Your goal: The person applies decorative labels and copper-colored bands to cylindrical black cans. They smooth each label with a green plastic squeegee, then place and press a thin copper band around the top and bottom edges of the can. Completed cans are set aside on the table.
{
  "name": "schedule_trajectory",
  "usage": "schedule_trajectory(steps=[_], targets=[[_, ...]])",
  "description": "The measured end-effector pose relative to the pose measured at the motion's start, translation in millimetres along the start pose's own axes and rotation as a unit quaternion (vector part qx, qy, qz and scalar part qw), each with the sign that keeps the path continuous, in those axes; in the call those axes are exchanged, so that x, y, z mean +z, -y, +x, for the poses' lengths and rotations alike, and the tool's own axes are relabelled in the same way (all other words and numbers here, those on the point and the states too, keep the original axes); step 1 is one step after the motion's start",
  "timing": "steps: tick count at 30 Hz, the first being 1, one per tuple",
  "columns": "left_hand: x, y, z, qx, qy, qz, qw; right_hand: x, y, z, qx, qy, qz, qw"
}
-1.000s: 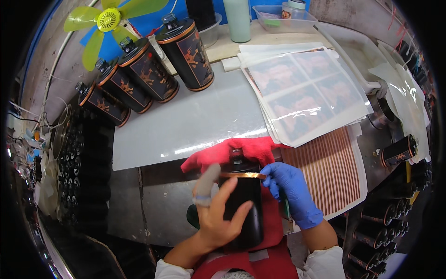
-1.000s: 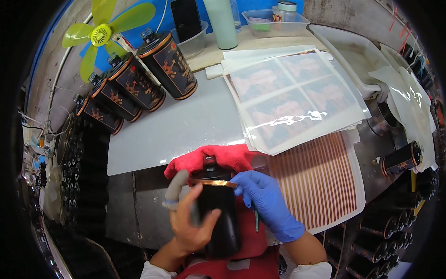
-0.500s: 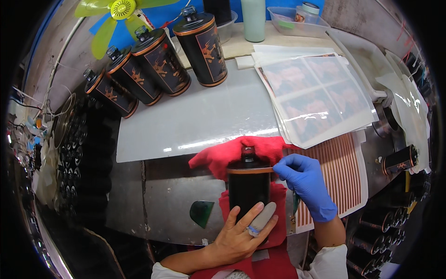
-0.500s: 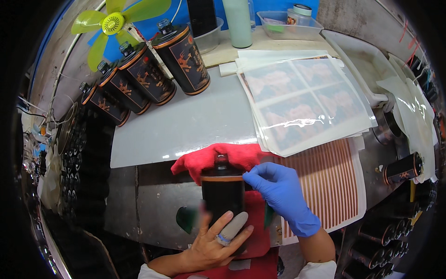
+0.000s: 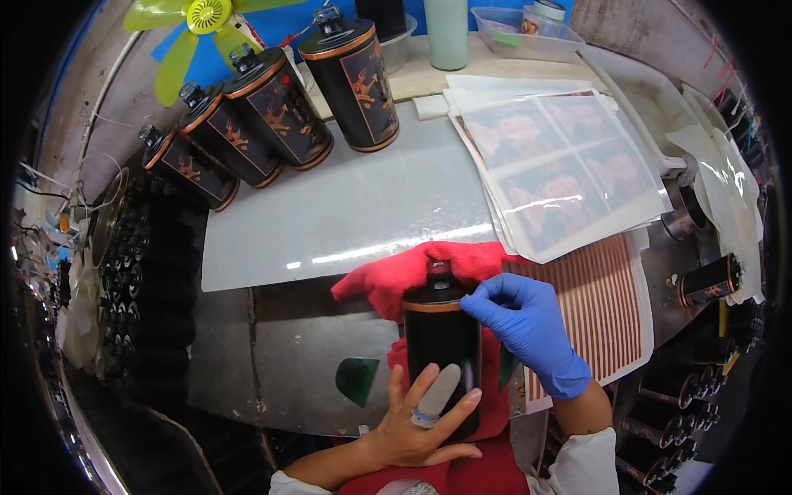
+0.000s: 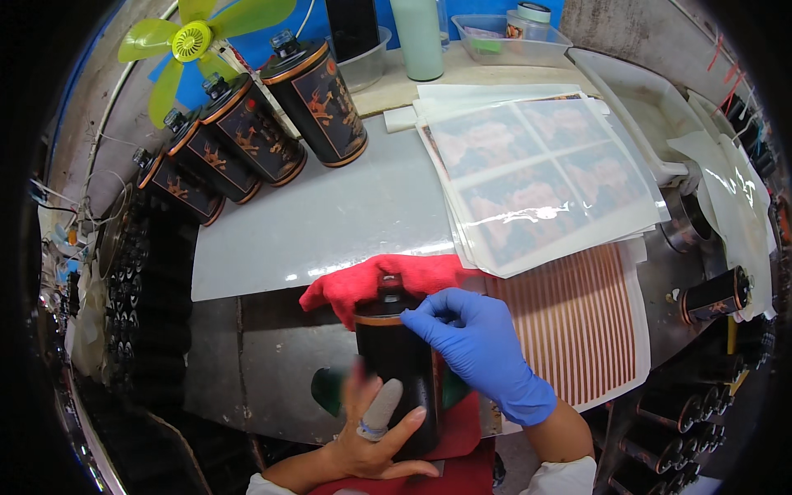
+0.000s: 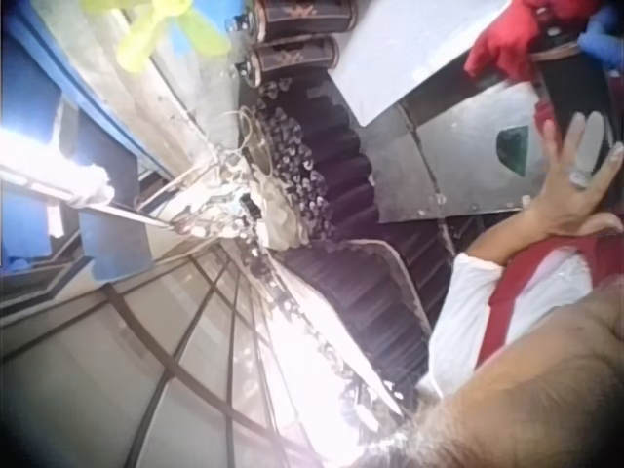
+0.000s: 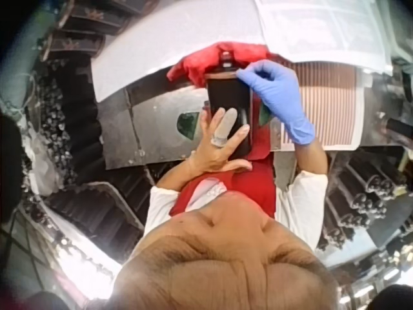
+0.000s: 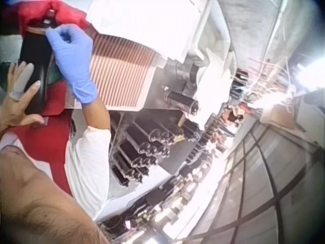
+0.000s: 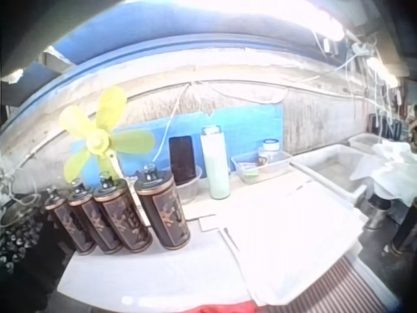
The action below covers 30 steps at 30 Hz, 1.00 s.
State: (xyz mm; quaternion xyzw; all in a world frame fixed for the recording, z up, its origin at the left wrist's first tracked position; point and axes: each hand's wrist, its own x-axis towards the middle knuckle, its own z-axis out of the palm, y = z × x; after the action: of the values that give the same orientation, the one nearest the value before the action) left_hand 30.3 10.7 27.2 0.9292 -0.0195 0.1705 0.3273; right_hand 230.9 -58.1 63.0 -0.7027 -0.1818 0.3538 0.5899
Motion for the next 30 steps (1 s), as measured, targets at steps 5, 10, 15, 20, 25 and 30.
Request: schedule_trajectory(steps=[5,10,15,20,25,30], targets=[[5.2,8.3,1.4,0.046,0.013,0.072,0.996,-0.5,0.3,0.8,-0.003,-0.009,-0.020,1.000],[20.3,29.0,-28.4,0.029,0.002,-0.077,0.997,-1.5,-4.2,1.2,0.022,-0.020,0.019,0.999],[5.8,36.9,-10.8,-0.012,-0.102,-0.306,0.946,-10.2,-7.6,-4.7,0.046,-0.035,0.086,0.995],[-23.0,31.4,67.3,-0.202,-0.268,-0.327,0.884,-19.8,-16.8,-3.3,0.091,-0.026,0.130,0.987],[-16.0,34.3,94.8,-0.238,-0.246,-0.330,0.880,-45.7,-76.4,0.5,0.177,-0.045,0.429,0.885],[-18.2,31.8,98.7,-0.255,-0.201,-0.208,0.923,-42.3,-77.3,-30.7,0.358,-0.023,0.349,0.866]])
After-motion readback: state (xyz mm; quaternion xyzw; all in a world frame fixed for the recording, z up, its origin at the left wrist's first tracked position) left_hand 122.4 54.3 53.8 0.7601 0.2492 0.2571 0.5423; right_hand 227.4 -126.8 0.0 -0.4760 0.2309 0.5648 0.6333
